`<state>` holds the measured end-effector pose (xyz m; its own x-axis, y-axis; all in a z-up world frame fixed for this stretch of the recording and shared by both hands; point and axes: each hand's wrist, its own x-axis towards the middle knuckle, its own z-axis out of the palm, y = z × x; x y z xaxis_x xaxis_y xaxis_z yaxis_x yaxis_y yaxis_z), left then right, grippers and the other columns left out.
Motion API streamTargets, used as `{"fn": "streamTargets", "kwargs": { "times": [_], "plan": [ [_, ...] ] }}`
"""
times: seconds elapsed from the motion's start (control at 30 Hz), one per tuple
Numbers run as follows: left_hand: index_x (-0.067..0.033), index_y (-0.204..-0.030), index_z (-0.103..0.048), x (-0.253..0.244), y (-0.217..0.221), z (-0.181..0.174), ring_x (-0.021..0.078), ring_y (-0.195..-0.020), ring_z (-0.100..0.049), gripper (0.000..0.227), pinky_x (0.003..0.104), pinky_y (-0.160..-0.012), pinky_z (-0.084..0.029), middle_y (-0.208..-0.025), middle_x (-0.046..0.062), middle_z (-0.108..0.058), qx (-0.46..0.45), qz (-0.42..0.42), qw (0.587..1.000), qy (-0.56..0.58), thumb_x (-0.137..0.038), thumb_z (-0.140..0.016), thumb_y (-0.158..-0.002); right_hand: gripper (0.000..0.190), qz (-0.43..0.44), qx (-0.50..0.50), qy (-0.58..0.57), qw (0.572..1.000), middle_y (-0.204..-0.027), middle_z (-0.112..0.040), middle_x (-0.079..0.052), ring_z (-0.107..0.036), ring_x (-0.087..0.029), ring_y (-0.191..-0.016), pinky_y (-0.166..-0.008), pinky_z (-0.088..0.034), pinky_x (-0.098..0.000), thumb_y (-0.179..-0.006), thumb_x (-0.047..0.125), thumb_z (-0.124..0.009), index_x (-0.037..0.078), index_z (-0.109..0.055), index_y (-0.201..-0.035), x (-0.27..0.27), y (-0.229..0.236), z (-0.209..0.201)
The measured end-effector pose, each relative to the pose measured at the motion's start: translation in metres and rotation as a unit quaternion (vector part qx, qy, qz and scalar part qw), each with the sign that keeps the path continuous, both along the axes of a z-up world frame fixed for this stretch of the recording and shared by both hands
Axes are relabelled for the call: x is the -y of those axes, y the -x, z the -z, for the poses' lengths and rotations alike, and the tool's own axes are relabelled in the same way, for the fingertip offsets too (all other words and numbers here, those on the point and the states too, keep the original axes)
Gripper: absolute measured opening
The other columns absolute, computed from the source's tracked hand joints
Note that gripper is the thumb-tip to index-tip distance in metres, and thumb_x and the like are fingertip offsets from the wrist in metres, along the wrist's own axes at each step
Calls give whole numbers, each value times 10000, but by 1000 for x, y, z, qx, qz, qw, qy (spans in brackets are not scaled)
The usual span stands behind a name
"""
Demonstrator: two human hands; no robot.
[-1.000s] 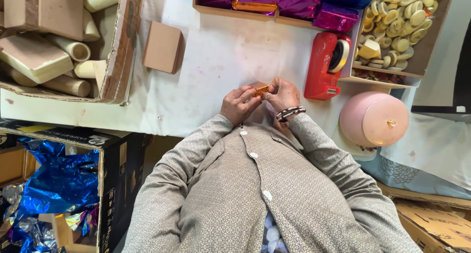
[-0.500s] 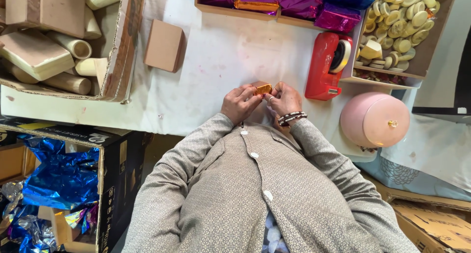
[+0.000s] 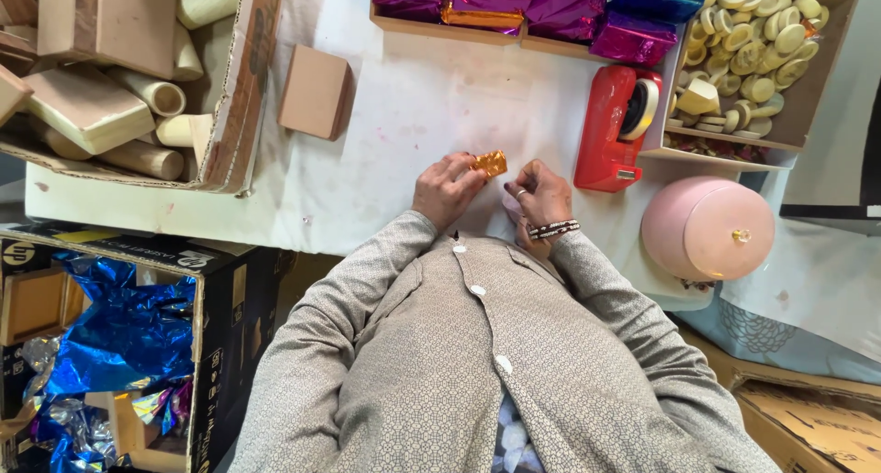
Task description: The recorder is wrapping small blocks, likely soap bars, in aluminum foil and then in colored wrapping paper, using a tape dispenser.
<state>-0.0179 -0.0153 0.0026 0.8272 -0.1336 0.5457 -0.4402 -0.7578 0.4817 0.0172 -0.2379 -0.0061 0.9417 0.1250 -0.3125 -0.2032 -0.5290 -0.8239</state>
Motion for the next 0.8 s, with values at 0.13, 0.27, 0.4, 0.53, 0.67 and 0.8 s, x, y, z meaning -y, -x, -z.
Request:
{"fn": "streamTargets", "kwargs": {
  "times": [0.13, 0.27, 0.4, 0.53, 0.67, 0.8],
  "plan": [
    [-137, -968, -712, -2, -1, 5, 231, -1055, -702, 126, 374, -764, -608, -1083, 38, -695, -24, -6, 1000, 4, -187, -804, -898, 272, -39, 38, 74, 996, -734, -688, 5, -609, -67, -672, -611, -520, -258, -850, 211, -830, 63, -606, -894, 19, 3, 7],
    [-137, -967, -711, -2, -1, 7, 226, -1035, -696, 143, 380, -754, -614, -1081, 41, -680, -20, 6, 1000, 4, -181, -805, -869, 318, -101, 25, 208, 973, -718, -692, -68, -675, -214, -660, -640, -524, -372, -880, 358, -805, 84, -650, -918, 39, 12, 36],
    [-130, -966, -704, -3, -2, 9, 222, -1037, -699, 121, 368, -741, -617, -1095, 40, -682, -40, 0, 999, 15, -149, -800, -893, 350, -110, -11, 250, 962, -733, -705, -59, -689, -268, -719, -663, -536, -419, -805, 458, -826, 141, -709, -892, 49, 16, 68],
    [-129, -974, -706, -3, -3, 12, 241, -1044, -698, 111, 368, -761, -625, -1113, 49, -687, -57, 2, 998, 18, -137, -781, -892, 328, -93, -1, 240, 966, -734, -704, -43, -693, -253, -712, -652, -535, -408, -797, 438, -833, 143, -711, -872, 49, 16, 69],
    [-139, -1072, -683, -4, -5, 11, 249, -1028, -702, 200, 380, -788, -626, -1157, 44, -693, -110, -25, 992, 65, -150, -772, -892, 332, -91, -22, 226, 970, -723, -697, -37, -683, -230, -685, -646, -536, -391, -783, 428, -846, 134, -711, -855, 48, 12, 62],
    [-164, -1167, -664, -12, -10, 25, 216, -997, -707, 277, 374, -822, -627, -1151, 37, -682, -165, -78, 979, 91, -135, -764, -910, 338, -79, -50, 206, 974, -706, -689, -30, -662, -197, -656, -642, -536, -364, -774, 410, -859, 118, -703, -841, 47, 12, 57]
  ]
}}
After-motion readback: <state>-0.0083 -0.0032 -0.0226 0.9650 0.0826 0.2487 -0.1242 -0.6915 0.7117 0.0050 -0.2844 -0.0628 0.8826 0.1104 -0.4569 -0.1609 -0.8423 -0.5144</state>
